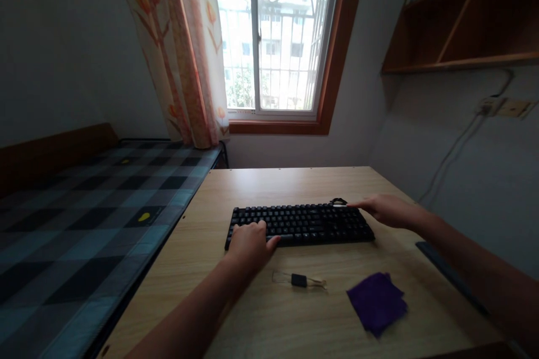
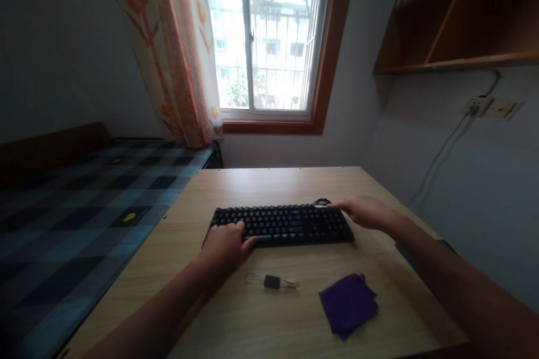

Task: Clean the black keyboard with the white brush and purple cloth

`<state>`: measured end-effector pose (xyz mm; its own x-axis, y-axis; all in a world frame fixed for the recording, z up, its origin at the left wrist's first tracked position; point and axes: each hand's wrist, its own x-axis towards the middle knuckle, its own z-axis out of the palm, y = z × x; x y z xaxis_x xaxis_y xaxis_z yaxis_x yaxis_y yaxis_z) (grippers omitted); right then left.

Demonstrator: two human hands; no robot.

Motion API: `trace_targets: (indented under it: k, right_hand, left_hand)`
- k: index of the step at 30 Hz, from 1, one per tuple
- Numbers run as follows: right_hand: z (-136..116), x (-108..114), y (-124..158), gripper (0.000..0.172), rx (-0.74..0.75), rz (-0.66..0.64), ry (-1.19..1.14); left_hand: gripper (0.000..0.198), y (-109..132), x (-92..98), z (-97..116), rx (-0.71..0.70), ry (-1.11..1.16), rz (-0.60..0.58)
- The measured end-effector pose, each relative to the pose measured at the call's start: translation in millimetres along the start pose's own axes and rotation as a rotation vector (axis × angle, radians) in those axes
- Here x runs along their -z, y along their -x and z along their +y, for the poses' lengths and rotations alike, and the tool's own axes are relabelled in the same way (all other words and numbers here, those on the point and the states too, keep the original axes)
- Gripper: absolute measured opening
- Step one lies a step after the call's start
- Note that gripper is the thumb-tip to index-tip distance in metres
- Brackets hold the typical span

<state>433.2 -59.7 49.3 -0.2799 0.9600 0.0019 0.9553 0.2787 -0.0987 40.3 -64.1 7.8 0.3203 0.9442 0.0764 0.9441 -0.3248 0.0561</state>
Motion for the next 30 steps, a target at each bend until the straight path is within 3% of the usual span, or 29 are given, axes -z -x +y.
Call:
trace_targets:
  k: [4, 8, 10, 12, 17, 23, 27, 30]
  right_hand:
    - [-25, 0, 10, 0.063, 0.080, -0.049, -0.075]
    - [-57, 2, 2, 0.054, 0.156, -0.024, -0.118]
    - [-76, 1, -6, 0.050, 0.218, -0.029, -0.135]
    - [-97, -1, -14, 0.049, 0.284, -0.033, -0.145]
    - [-161, -19, -34, 0.049, 0.477, -0.029, -0.125]
    - [-230, -49, -64, 0.037, 0.593, -0.023, -0.088]
    - [-252, -56, -75, 0.038, 0.570, -0.022, -0.020]
    - [-248, -54, -71, 0.037, 0.551, -0.031, -0.001]
  left_hand:
    - [0.050, -10, 8.1, -20, 0.048, -0.010, 0.050]
    - [0.043, -26, 10.6, -67, 0.200, 0.055, 0.273]
    - [0.036, -33, 4.3, -89, 0.226, 0.192, 0.402]
    - [0.030, -40, -6.3, -106, 0.211, 0.414, 0.461]
    - [0.038, -52, -32.4, -114, 0.117, 0.608, 0.372]
    - [0.042, -57, -41.9, -104, 0.016, 0.702, 0.255]
    - [0.042, -56, -43.5, -102, -0.011, 0.687, 0.229]
    - [0.040, -56, -44.3, -102, -0.045, 0.661, 0.222]
